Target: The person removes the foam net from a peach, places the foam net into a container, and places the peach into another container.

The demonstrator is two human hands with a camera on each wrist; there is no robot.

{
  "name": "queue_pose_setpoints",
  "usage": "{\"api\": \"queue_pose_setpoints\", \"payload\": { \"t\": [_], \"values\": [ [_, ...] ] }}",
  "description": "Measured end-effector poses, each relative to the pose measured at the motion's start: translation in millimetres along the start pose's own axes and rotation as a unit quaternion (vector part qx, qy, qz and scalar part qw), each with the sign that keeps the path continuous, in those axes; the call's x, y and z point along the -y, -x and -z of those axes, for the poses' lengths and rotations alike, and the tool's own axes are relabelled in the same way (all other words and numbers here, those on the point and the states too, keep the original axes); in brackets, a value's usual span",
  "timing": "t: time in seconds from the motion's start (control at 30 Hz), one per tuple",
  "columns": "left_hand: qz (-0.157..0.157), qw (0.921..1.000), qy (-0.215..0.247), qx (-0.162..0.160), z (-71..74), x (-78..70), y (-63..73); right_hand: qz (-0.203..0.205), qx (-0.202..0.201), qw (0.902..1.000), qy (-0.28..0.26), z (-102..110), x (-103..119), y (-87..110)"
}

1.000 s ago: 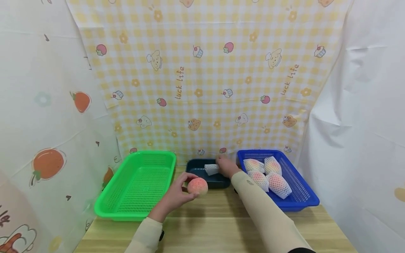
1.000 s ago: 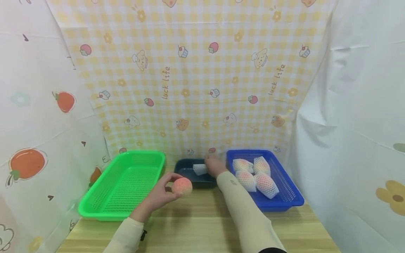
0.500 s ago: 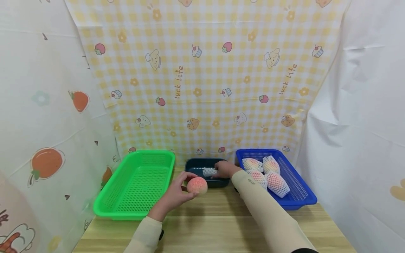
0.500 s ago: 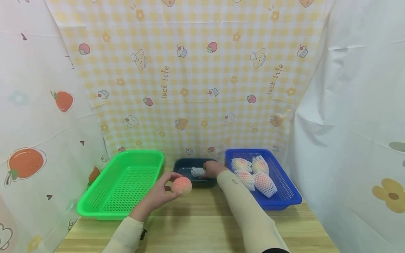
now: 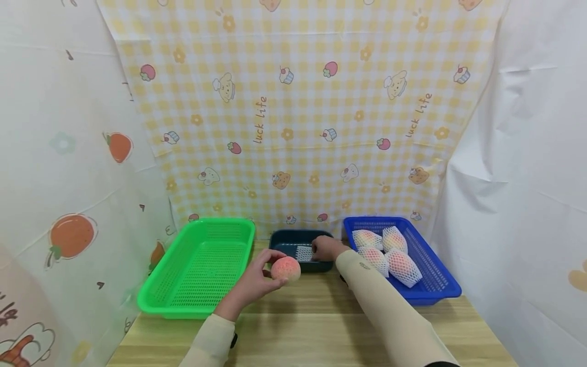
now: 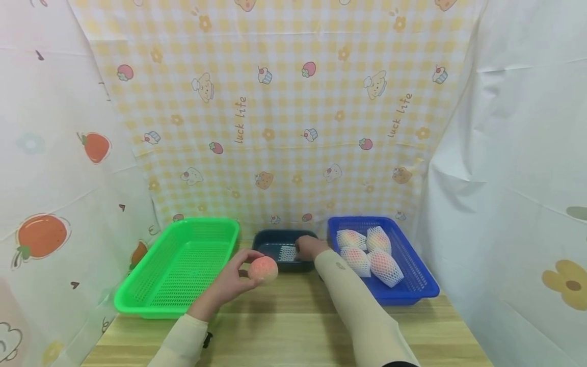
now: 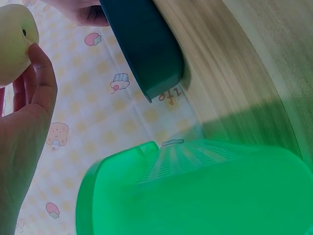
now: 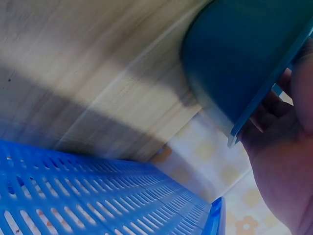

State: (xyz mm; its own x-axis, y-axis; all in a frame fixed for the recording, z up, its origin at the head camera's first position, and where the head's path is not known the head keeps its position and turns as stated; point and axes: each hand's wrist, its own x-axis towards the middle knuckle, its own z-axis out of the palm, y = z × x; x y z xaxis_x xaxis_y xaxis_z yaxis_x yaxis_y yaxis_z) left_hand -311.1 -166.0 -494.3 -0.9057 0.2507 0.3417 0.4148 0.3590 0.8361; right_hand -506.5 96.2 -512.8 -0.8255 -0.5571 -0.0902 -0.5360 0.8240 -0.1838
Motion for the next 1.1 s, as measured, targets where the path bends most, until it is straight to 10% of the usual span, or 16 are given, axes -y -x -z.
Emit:
{"api": "queue_pose_setpoints", "payload": {
  "t": [0.6,1.1],
  "values": [
    [0.009,0.9999,0.014,0.002,1.1,-4.7,-1.5,-0.011,-0.039,0.9991,-0.007,0.0,-0.1,0.7],
    [0.015,0.9998,-0.015,0.001,0.7,-9.3,-1.4,-0.052,-0.087,0.9927,-0.066,28.5,38.4,47.3]
  ]
}}
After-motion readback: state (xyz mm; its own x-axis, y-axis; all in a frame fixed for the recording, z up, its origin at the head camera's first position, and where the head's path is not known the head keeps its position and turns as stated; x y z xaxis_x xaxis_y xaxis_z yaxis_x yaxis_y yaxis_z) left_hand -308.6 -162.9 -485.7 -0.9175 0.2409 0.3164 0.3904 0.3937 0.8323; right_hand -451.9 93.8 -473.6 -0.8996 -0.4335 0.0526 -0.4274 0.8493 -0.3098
